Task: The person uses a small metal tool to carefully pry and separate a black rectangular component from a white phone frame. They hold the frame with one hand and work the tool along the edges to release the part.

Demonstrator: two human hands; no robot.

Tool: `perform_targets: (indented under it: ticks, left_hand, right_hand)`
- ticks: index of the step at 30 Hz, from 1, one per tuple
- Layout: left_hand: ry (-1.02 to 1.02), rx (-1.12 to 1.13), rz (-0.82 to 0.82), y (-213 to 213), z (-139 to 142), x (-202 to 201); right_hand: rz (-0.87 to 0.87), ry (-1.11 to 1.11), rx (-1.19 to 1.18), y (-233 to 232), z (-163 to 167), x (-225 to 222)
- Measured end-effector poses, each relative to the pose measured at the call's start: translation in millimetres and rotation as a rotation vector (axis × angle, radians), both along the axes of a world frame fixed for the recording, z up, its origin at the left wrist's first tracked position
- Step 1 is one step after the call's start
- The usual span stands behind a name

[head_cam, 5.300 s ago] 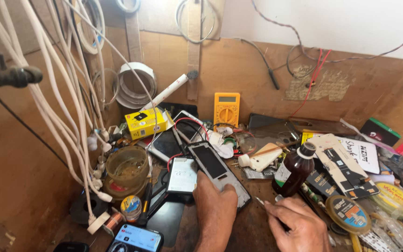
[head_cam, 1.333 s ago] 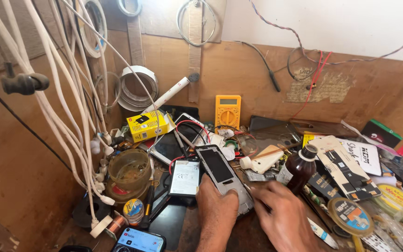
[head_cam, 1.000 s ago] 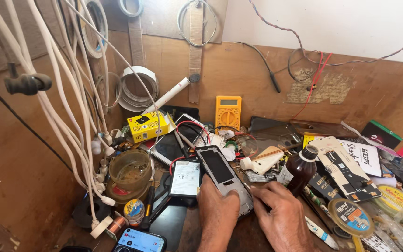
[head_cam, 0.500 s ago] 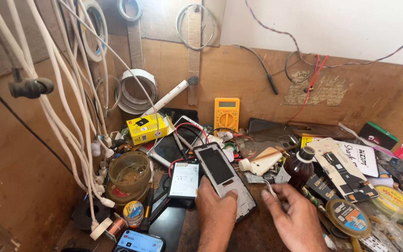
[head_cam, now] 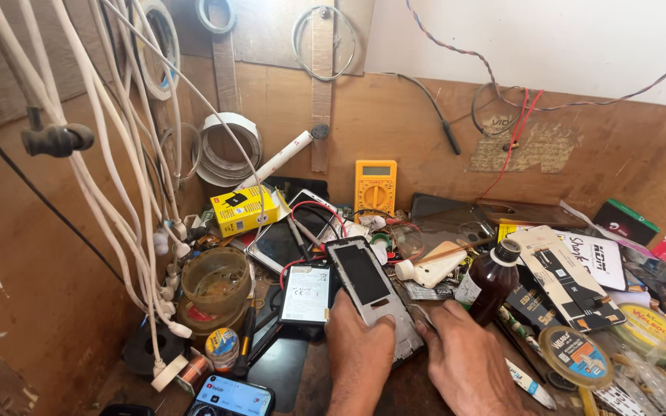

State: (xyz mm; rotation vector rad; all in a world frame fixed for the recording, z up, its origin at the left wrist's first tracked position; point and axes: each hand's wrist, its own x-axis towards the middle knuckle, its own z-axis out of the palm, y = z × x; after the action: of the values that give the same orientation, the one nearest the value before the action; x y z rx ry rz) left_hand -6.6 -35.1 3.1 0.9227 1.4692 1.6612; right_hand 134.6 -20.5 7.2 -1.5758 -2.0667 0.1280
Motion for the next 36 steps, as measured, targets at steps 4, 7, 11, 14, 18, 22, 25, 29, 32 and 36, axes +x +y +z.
perform_targets:
  ticks: [4,7,11,14,18,22,25,29,32,36]
  left_hand:
    - [0.054,-0.077,-0.003,-1,-1,1]
    - [0.086,-0.071,0.000,-2,4,1]
    - [-0.028,-0.085,0.007,-6,12,0]
    - [-0.144,-0.083,-0.025,-9,14,-2]
    - [-0.247,0.032,-0.101,-8,14,2]
    - [-0.051,0.073,-0.067,-2,13,1]
    - [-0.349,-0.032,-0.117,-1,12,0]
    - [-0.559,0.074,-0.179,-4,6,0]
    - [-0.585,0.097,-0.176,-2,3,1]
    - [-0.507,0.036,-0.121,1,-2,4]
  right_hand:
    - [-0.074,-0.098,-0.066,0,6,-1]
    - [-0.092,-0.021,-0.004,5,8,0]
    - [-0.190,0.136,-0.072,9,4,5]
    - [-0.165,0.295,-0.181,10,-3,15]
    - [0.080,0.564,-0.083,16,-15,26]
    - [-0.097,1.105,-0.544,19,-27,37]
    - [-0.092,1.082,-0.586,17,-33,42]
    - [-0.012,0.691,-0.314,13,-34,44]
    - [-0.097,0.405,-0.119,6,-27,50]
    - [-0.081,0.203,0.032,-8,-19,48]
